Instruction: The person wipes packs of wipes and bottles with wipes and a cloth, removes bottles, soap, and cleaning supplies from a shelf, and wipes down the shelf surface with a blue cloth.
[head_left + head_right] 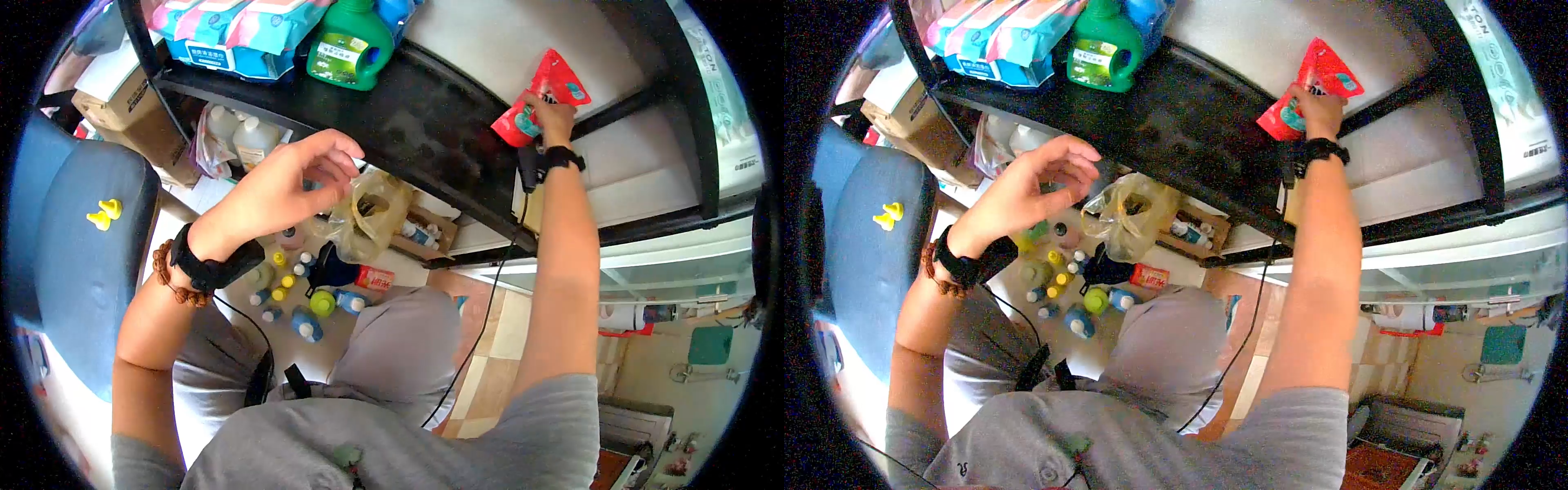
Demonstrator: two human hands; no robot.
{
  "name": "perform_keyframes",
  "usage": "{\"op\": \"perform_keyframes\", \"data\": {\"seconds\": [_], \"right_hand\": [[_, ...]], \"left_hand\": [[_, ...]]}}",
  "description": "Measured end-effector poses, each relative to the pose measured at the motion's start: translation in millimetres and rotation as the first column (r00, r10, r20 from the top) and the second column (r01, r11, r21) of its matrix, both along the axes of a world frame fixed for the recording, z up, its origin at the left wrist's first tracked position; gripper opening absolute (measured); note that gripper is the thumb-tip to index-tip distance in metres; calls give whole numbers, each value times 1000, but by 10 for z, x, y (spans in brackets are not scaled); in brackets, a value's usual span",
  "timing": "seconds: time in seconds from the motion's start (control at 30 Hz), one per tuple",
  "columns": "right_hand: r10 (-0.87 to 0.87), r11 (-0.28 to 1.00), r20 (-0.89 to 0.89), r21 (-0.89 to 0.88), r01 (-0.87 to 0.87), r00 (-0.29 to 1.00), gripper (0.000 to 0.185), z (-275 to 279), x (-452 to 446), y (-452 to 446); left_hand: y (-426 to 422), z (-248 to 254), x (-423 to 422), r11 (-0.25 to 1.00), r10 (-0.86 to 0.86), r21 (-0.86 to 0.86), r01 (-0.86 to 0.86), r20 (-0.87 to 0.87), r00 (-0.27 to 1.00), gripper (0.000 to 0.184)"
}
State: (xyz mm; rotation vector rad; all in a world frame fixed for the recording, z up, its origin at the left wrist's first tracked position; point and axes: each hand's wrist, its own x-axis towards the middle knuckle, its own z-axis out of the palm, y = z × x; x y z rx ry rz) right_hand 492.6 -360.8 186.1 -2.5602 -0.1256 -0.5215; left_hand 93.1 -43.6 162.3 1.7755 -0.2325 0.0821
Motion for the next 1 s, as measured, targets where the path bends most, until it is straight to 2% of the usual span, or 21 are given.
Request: {"op": "perform_keyframes", "data": {"seconds": [0.07,0.13,0.17,0.2,0.27,0.3,0.33,0.37,0.43,0.47,0.5,0.53,0.57,0.6,0.63,0.67,0.77,0.87,1.0], "right_hand": [[19,996,95,91,-27,995,96,6,41,-135],[62,979,232,176,-104,971,93,209,-315,-103],[205,921,311,261,-291,928,89,324,-498,-123],[215,889,199,366,-277,956,86,434,-725,-170],[262,783,154,543,-303,953,77,631,-1511,-151],[278,787,120,540,-297,953,73,670,-1765,-264],[379,738,163,540,-404,911,67,647,-1969,-420],[422,762,66,514,-393,904,64,696,-2292,-529],[453,728,8,574,-375,892,72,598,-2794,-702],[470,712,-13,597,-370,882,76,449,-2959,-928],[364,849,-207,475,-232,908,79,362,-3141,-1100],[387,880,-236,384,-280,891,79,190,-3270,-1300],[383,871,-296,431,-236,875,70,95,-3445,-1405],[235,972,-336,57,-229,912,60,-173,-3514,-1662],[169,966,-393,249,-72,904,55,-321,-3637,-1809],[112,903,-459,417,102,882,50,-459,-3743,-1931],[-8,839,-540,454,299,841,52,-1060,-3880,-2556],[-84,841,-485,435,323,871,48,-1776,-3905,-2944],[-92,861,-505,393,324,858,48,-2771,-3941,-3166]], "left_hand": [[19,-44,-2,1000,-7,18,7,3,1000,36],[23,-83,38,999,-19,32,19,-8,1000,37],[11,-112,58,999,-24,21,24,-9,1000,37],[-4,-142,87,999,-30,11,30,-9,999,36],[-58,-184,143,999,-51,-13,51,-17,999,36],[-90,-199,176,998,-63,-27,62,-24,998,36],[-124,-217,215,997,-74,-39,73,-30,997,35],[-163,-237,248,996,-88,-31,87,-26,996,35],[-243,-277,328,993,-114,-14,114,-16,993,34],[-282,-300,366,992,-128,-19,128,-17,992,34],[-322,-319,415,990,-141,-23,140,-17,990,34],[-356,-342,467,988,-155,-25,154,-16,988,34],[-390,-367,510,987,-162,-14,162,-18,987,34],[-422,-390,551,985,-170,-4,170,-21,985,34],[-452,-418,589,984,-177,6,177,-26,984,34],[-472,-437,627,983,-182,2,182,-21,983,34],[-517,-450,666,980,-198,-2,198,-18,980,35],[-541,-425,632,982,-177,58,178,-22,984,34],[-563,-413,583,984,-171,36,174,-84,982,33]]}}
